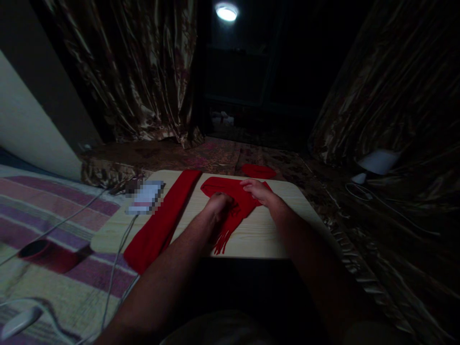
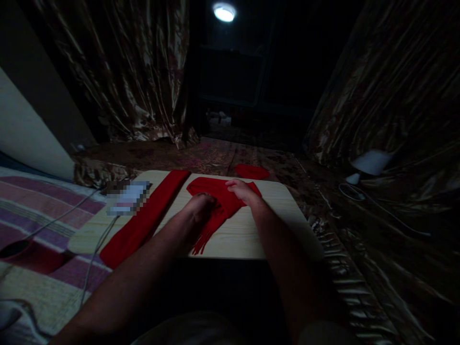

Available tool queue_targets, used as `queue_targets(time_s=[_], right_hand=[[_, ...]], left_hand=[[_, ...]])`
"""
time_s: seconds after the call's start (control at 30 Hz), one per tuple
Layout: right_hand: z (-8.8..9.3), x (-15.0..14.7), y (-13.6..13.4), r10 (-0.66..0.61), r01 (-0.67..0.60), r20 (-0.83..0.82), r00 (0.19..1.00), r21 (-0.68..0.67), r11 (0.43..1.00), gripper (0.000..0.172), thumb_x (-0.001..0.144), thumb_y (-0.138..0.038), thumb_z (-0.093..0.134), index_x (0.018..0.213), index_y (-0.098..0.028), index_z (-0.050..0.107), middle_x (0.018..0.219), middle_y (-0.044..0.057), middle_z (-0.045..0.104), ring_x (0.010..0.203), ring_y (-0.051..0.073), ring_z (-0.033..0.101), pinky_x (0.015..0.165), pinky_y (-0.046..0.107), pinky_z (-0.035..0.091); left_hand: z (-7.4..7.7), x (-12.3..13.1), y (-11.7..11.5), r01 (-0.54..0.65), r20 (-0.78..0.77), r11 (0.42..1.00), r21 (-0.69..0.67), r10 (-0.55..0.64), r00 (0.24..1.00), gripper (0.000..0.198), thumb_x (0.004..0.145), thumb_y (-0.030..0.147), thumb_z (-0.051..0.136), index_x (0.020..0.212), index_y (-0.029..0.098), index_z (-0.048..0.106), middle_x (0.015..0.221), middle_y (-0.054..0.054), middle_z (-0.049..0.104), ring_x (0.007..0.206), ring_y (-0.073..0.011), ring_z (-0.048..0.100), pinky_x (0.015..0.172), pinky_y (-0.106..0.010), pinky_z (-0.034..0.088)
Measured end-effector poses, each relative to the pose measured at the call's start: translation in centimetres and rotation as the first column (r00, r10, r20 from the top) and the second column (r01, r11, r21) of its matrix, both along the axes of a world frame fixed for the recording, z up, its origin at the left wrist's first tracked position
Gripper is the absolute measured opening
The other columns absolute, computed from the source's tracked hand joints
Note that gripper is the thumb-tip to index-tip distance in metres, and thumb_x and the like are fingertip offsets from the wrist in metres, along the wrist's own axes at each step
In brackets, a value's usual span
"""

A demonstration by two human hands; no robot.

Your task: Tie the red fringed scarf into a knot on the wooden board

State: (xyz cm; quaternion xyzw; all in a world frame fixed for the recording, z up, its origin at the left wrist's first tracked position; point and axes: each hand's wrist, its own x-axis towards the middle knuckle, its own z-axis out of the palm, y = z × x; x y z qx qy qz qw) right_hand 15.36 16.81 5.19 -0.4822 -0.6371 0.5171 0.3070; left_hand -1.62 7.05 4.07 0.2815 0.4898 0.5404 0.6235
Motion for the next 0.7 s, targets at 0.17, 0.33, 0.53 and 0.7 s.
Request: queue_targets(time_s=[0.17,0.33,0.53,0.7], right_hand=[[0.6,0.0,-0.3,0.107,-0.105,0.012,0.994,-0.086,0.991,0.036,0.080,-0.016,0.066,0.115,-0.023,0.066,0.088,0.001,0.072,0.066,0.013,0.063,0.060,0.022,0.050],[0.0,-0.2,-0.1,0.147,-0.147,-0.016,0.989,-0.022,0.989,0.031,0.077,-0.008,0.068,0.106,-0.019,0.069,0.095,0.002,0.073,0.083,0.012,0.066,0.077,0.022,0.052],[-0.3,0.1,0.2,0.121,-0.123,-0.036,0.992,-0.056,0.991,0.037,0.079,-0.008,0.062,0.114,-0.019,0.066,0.092,0.002,0.073,0.074,0.013,0.065,0.072,0.025,0.054],[0.0,0.4,0.4,0.072,-0.074,-0.045,0.996,-0.039,0.996,0.037,0.075,-0.008,0.061,0.109,-0.020,0.068,0.095,0.001,0.072,0.073,0.012,0.065,0.072,0.025,0.053]], left_hand=[[-0.9,0.0,0.1,0.142,-0.315,0.985,0.102,-0.104,0.943,0.032,0.057,0.003,0.071,0.086,0.015,0.063,0.069,0.000,0.068,0.055,-0.0141,0.061,0.053,-0.024,0.048],[-1.7,0.1,0.8,0.293,-0.612,0.940,0.175,-0.129,0.780,0.041,0.057,-0.001,0.070,0.094,0.016,0.067,0.068,0.004,0.066,0.058,-0.0108,0.058,0.056,-0.020,0.047],[-0.6,0.8,1.0,0.088,-0.426,0.995,0.042,-0.062,0.903,0.007,0.078,0.021,0.068,0.081,0.015,0.065,0.061,-0.001,0.062,0.052,-0.0143,0.058,0.055,-0.027,0.053],[0.1,0.9,-0.2,0.041,-0.157,0.996,-0.083,-0.054,0.986,0.016,0.082,0.019,0.062,0.097,0.014,0.064,0.081,-0.007,0.070,0.063,-0.0155,0.066,0.061,-0.031,0.060]])
